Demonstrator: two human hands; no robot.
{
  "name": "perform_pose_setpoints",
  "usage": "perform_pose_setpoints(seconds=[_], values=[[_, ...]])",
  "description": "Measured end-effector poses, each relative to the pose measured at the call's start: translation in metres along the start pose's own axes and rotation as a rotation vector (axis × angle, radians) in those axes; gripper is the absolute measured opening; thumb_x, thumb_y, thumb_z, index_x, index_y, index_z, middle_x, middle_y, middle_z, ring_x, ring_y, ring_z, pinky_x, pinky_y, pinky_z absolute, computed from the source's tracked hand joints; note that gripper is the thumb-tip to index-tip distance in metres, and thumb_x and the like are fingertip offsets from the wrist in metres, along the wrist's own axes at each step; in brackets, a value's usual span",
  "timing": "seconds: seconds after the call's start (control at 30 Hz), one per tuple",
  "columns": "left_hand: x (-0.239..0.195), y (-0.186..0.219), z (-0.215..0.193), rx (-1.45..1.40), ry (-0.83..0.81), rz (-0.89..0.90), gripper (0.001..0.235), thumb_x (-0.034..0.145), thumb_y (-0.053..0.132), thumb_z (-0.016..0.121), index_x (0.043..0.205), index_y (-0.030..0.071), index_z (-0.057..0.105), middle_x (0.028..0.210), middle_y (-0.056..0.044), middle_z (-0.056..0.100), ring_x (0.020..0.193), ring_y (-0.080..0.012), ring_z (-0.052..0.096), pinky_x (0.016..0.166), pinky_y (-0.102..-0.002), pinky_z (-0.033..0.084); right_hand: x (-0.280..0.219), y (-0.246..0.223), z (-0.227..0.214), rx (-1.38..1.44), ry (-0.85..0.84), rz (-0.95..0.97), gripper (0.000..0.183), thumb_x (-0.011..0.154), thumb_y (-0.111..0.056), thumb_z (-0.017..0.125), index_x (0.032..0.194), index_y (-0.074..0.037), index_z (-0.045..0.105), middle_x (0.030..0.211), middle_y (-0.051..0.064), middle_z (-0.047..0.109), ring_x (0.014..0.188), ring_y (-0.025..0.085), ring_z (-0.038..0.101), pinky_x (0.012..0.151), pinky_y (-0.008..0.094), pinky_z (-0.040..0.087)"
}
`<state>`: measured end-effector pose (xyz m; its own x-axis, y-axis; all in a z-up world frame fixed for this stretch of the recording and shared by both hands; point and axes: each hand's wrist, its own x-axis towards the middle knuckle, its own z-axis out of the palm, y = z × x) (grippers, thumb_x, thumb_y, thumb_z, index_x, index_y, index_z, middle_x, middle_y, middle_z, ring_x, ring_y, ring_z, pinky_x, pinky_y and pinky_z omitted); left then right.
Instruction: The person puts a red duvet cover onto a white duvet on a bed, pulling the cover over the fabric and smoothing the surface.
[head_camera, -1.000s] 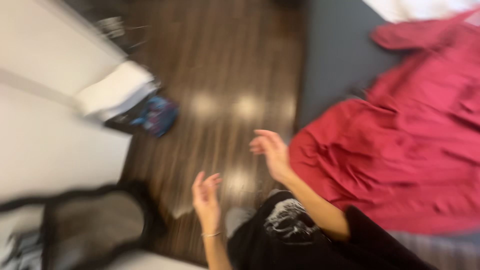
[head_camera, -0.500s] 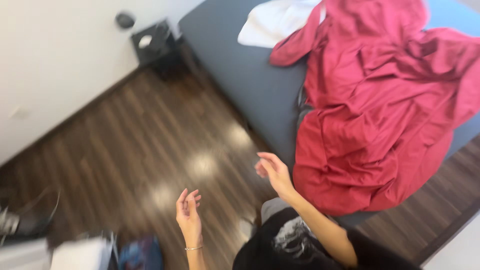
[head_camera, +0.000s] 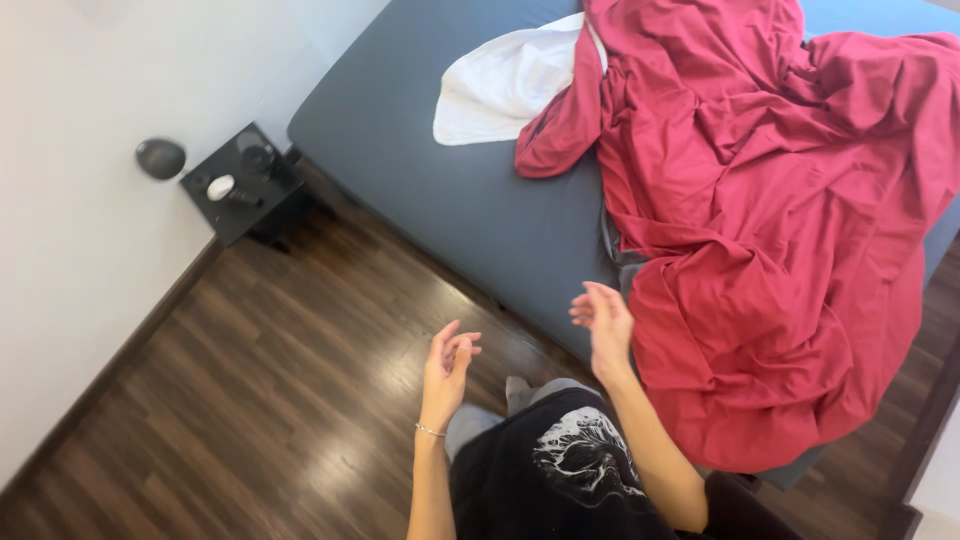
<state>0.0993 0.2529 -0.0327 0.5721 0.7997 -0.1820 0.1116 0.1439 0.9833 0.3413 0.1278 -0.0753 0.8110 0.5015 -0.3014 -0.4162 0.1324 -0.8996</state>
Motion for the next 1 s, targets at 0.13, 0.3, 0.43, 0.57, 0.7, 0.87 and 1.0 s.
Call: perform_pose_setpoints(seconds=[0.13,0.3,0.43,0.57,0.7,0.87,1.0], values=[[0.075,-0.009,-0.031,-0.082,0.014,-0.092,0.053,0.102,0.026,0.055,0.148,0.004,0.042,0.119,-0.01,0.073,0.096,-0.0162,0.069,0.088,-0.029,0.054,0.026,0.002,0.07,-0.104,-0.128,-0.012,0.024,0.102,-0.019,0.059,0.117,-0.002,0.067,0.093,0.008,0.072,0.081,0.014,0.067,0.071,0.029,0.054],[0.185,-0.035,-0.064,0.027,-0.161,-0.139,0.051,0.1,0.022,0.059,0.145,0.003,0.046,0.117,-0.011,0.074,0.093,-0.0162,0.068,0.08,-0.029,0.054,0.074,0.008,0.126,-0.223,-0.134,-0.03,0.025,0.101,-0.019,0.06,0.116,-0.001,0.069,0.095,0.007,0.074,0.086,0.013,0.068,0.075,0.028,0.055],[0.268,-0.03,-0.085,0.03,-0.388,-0.179,0.049,0.101,0.021,0.06,0.143,0.001,0.048,0.118,-0.011,0.074,0.095,-0.0163,0.069,0.082,-0.028,0.054,0.1,0.011,0.154,-0.23,0.203,0.033,0.028,0.102,-0.022,0.057,0.12,-0.003,0.068,0.097,0.005,0.074,0.088,0.013,0.068,0.075,0.028,0.054],[0.357,-0.006,-0.059,0.057,-0.519,-0.121,0.047,0.104,0.022,0.058,0.144,0.001,0.048,0.118,-0.011,0.073,0.097,-0.0167,0.068,0.087,-0.028,0.053,0.116,0.0,0.156,-0.303,0.337,-0.073,0.032,0.103,-0.025,0.058,0.125,-0.003,0.067,0.1,0.007,0.072,0.094,0.013,0.067,0.081,0.029,0.053],[0.42,0.023,-0.022,0.18,-0.633,-0.088,0.05,0.102,0.021,0.062,0.145,0.0,0.047,0.116,-0.013,0.073,0.098,-0.0178,0.069,0.09,-0.03,0.055,0.145,-0.017,0.149,-0.326,0.423,-0.075,0.035,0.106,-0.03,0.054,0.126,-0.004,0.065,0.104,0.006,0.074,0.097,0.013,0.067,0.083,0.028,0.053],[0.46,0.024,0.015,0.1,-0.674,-0.094,0.056,0.101,0.022,0.062,0.148,0.0,0.041,0.121,-0.013,0.07,0.1,-0.0177,0.069,0.093,-0.03,0.054,0.231,-0.024,0.122,-0.376,0.396,-0.074,0.037,0.105,-0.031,0.053,0.13,-0.004,0.062,0.11,0.005,0.073,0.102,0.011,0.067,0.087,0.026,0.051],[0.462,0.01,0.044,0.118,-0.569,-0.251,0.06,0.098,0.022,0.064,0.149,0.001,0.038,0.119,-0.012,0.069,0.097,-0.0163,0.069,0.088,-0.03,0.054,0.318,-0.019,0.106,-0.394,0.349,-0.105,0.04,0.105,-0.03,0.058,0.132,-0.001,0.062,0.112,0.008,0.073,0.1,0.013,0.064,0.089,0.028,0.051]])
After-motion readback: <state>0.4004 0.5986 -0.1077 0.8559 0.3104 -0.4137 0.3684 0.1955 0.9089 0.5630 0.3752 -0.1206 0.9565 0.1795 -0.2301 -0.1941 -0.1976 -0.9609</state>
